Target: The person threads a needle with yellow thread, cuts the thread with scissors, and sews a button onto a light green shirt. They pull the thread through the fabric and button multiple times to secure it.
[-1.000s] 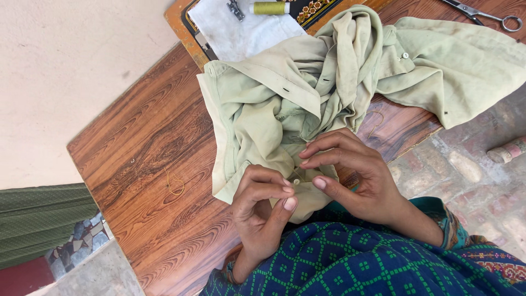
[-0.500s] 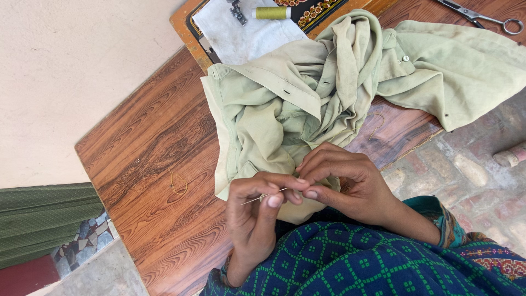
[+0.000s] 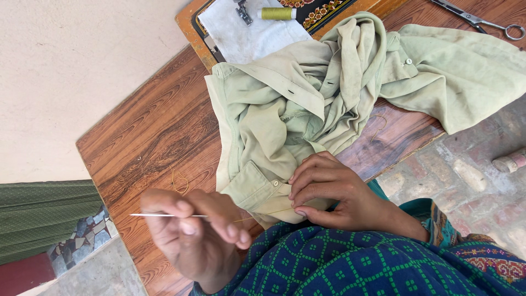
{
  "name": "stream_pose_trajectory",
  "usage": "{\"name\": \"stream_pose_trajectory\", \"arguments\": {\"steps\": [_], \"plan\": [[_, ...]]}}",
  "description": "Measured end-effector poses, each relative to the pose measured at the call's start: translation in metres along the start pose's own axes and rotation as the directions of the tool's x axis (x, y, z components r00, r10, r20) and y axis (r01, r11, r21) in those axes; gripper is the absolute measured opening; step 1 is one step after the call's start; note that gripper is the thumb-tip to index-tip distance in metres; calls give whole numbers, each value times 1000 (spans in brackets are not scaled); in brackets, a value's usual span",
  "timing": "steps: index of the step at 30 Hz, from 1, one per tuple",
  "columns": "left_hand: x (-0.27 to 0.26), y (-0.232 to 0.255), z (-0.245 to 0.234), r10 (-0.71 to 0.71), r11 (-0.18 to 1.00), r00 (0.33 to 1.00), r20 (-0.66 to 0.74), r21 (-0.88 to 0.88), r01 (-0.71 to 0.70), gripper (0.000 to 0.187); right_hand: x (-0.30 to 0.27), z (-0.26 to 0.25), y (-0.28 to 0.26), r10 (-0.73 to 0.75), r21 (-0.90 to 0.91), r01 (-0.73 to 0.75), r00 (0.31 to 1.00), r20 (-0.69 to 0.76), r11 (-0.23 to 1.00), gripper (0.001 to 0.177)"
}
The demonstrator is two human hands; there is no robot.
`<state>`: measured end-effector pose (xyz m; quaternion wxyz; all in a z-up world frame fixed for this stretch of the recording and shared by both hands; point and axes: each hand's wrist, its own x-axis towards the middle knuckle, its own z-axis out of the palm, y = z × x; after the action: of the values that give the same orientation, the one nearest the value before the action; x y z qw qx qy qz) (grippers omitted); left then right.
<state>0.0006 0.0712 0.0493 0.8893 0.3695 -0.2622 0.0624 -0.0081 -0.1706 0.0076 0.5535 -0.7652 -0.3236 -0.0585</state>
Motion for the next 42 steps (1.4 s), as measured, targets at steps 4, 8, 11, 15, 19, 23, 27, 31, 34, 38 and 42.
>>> {"name": "stream_pose_trajectory", "arguments": {"steps": [4,8,11,15,19,23,27,31,34,38,42], "plan": [[5,23,-23,57,996,998,28,71,-59,11,-3,5,8,3,-52,-5,1000,-28,999,11],[0,32,-39,191,962,973,-133,223,-158,11,-8,4,14,34,-75,-38,998,-47,996,10],[2,45,-56,257,928,945,-202,323,-184,14,-13,3,19,35,-98,-41,998,-61,994,11],[-8,64,-78,370,855,888,-273,474,-210,12,-20,2,24,56,-89,-62,996,-68,994,11],[-27,74,-99,482,760,808,-338,620,-194,14,-24,-1,30,56,-95,-62,996,-69,994,12],[-35,78,-119,571,692,734,-367,697,-190,20,-25,-3,30,106,-69,-111,992,-66,991,12],[-32,66,-128,544,728,743,-390,660,-186,18,-17,-3,26,112,-72,-114,993,-25,991,13],[-31,62,-129,543,757,722,-428,622,-200,18,-14,1,20,242,-69,-242,970,-7,968,15],[-40,67,-128,584,754,656,-478,619,-220,19,-15,1,20,269,-105,-266,963,15,958,15],[-53,73,-129,660,688,566,-494,701,-189,14,-13,1,22,249,-132,-242,968,35,961,15],[-68,93,-136,719,645,495,-488,734,-214,13,-15,-3,30,223,-162,-210,972,69,964,13]]}}
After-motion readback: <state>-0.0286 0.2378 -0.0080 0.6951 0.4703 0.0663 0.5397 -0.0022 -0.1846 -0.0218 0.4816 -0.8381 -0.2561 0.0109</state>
